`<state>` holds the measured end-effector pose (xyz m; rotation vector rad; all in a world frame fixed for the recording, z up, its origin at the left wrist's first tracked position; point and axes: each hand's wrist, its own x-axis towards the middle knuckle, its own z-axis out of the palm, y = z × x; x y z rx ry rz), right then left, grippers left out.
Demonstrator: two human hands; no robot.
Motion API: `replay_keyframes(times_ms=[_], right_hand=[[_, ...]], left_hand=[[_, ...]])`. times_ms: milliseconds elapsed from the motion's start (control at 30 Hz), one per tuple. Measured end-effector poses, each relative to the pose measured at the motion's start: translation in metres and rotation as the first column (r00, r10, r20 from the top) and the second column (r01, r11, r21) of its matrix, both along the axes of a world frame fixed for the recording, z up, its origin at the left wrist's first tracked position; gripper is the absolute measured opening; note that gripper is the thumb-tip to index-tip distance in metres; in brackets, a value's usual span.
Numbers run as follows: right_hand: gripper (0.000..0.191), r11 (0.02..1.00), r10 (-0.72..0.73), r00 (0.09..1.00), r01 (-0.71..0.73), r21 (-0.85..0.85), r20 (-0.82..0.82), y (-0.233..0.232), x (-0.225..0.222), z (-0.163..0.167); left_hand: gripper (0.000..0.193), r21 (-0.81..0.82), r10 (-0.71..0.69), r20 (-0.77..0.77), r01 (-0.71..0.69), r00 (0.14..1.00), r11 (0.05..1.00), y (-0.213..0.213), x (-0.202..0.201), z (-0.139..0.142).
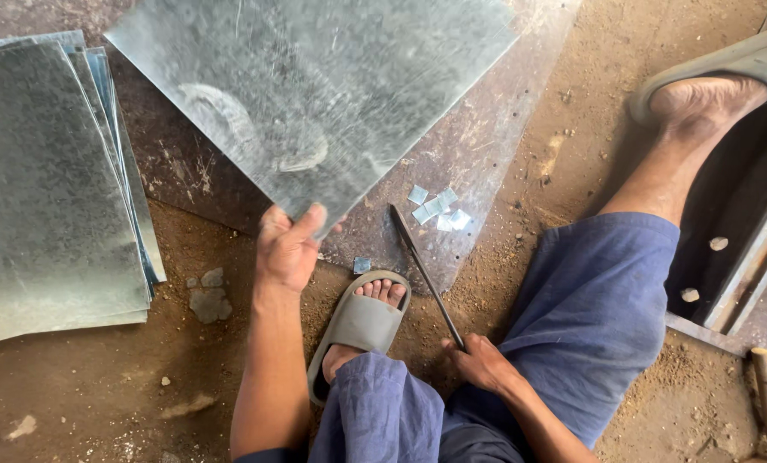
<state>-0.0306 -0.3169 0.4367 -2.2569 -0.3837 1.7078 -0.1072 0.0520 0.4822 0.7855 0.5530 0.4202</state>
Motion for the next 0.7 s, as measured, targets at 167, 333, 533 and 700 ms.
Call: replay_keyframes(times_ms=[167, 333, 533, 700], right_hand=[[0.044, 0.982, -0.162, 0.984, 0.168, 0.087, -0.073, -0.001, -0.007, 0.008], [0.044, 0.952, -0.137, 0.990, 0.141, 0.270, -0.036, -0.006, -0.004, 0.021], [0.057, 0.966, -0.119, 0.971, 0.162, 0.201, -0.207, -0.004, 0.025, 0.013], [0.056, 0.975, -0.190, 0.932, 0.216, 0.054, -0.309, -0.007, 0.052, 0.005]], left_hand=[[0.016, -0.004, 0.010, -0.071, -0.011, 0.997, 1.000, -0.019, 0.027, -0.013], [0.015, -0.108, 0.244, -0.331, -0.294, 0.912, 0.950, -0.027, 0.051, -0.043], [0.012, 0.102, 0.204, -0.460, -0.177, 0.864, 0.979, -0.035, 0.044, -0.063], [0.009, 0.107, 0.224, -0.463, -0.197, 0.858, 0.975, -0.036, 0.039, -0.064]])
